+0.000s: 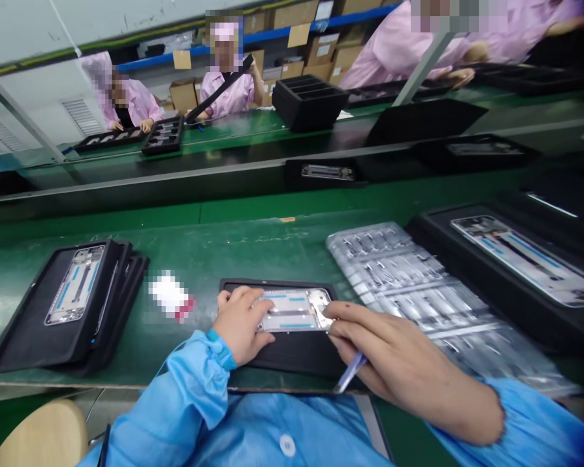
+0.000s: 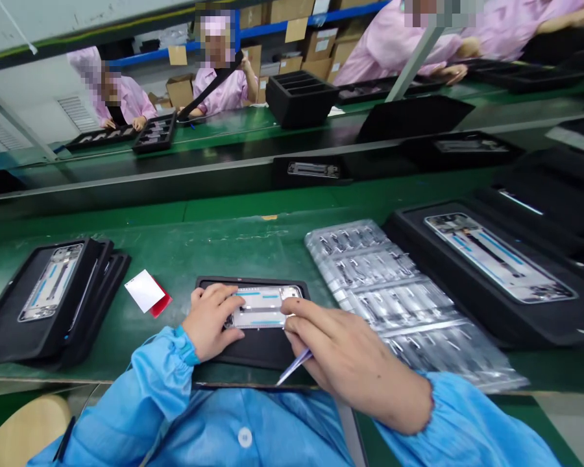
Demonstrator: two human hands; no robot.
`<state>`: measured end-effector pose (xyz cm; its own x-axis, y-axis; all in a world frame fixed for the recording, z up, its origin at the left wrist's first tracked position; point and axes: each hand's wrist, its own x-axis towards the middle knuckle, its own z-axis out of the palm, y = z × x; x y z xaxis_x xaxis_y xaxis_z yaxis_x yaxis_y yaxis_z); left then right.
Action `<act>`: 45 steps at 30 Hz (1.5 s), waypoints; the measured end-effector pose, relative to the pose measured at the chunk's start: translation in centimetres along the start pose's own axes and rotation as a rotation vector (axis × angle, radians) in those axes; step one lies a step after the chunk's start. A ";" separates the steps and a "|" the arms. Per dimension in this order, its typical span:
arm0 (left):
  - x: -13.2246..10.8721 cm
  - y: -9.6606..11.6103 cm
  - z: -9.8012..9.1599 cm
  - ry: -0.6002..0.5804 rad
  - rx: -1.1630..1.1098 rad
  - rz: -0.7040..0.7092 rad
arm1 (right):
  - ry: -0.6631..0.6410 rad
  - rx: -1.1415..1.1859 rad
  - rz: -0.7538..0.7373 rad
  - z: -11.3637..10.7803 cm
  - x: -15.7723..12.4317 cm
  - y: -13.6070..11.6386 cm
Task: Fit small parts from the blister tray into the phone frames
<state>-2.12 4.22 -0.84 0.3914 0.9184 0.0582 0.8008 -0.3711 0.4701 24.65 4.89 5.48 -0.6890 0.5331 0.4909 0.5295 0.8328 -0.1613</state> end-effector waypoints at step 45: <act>-3.3 -0.9 0.1 0.078 -0.215 0.103 | -0.793 -0.011 0.007 5.0 5.9 1.9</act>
<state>-4.09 1.54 -1.60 0.4229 0.8883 0.1791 0.6408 -0.4329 0.6340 19.12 10.34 3.81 -0.8305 0.4890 -0.2669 0.5373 0.8297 -0.1516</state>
